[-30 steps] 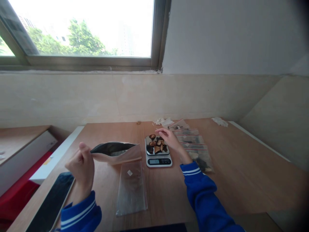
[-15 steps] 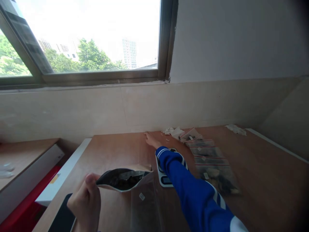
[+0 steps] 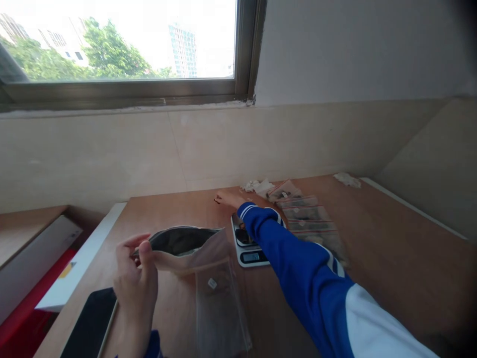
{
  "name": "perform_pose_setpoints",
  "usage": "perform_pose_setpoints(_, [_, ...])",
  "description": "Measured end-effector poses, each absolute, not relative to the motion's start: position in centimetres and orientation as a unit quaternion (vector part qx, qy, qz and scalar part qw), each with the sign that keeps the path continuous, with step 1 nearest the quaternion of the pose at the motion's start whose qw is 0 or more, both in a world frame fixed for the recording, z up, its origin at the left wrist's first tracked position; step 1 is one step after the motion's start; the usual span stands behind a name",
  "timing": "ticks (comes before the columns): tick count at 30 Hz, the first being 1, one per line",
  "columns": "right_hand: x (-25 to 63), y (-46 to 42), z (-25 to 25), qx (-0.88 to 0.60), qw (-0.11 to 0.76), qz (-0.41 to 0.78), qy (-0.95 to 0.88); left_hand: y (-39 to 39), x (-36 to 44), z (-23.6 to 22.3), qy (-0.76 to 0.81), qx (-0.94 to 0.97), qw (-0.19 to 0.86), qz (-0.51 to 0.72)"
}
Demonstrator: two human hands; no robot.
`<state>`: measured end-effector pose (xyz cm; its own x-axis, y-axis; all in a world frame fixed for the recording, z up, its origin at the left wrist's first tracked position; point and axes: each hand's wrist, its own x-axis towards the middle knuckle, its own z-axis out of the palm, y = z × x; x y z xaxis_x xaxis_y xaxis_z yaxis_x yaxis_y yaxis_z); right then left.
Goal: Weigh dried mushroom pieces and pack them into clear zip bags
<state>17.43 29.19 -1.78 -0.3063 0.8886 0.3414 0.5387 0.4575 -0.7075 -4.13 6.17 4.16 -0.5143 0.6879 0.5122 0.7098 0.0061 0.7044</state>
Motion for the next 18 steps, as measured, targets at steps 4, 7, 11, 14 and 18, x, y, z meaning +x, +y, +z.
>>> perform_pose_setpoints(4, [19.9,26.1,2.6,-0.419,0.366,0.272,-0.785,7.6,-3.4,3.4,-0.687,-0.476,-0.012,-0.549])
perform_pose_setpoints(7, [20.9,21.4,7.1,-0.332,0.458,0.298,-0.769,8.5,-2.6,2.6,-0.692,-0.482,-0.014,-0.537])
perform_pose_setpoints(11, [19.5,16.4,10.7,-0.275,0.436,0.22,-0.828,8.8,-1.8,1.7,-0.69,-0.482,-0.019,-0.54])
perform_pose_setpoints(14, [17.7,16.0,10.4,-0.28,0.397,0.166,-0.858,8.5,-1.7,1.0,-0.686,-0.481,-0.027,-0.546])
perform_pose_setpoints(18, [16.1,17.0,9.2,-0.265,0.361,0.201,-0.871,8.4,-1.9,0.3,-0.681,-0.482,-0.049,-0.548])
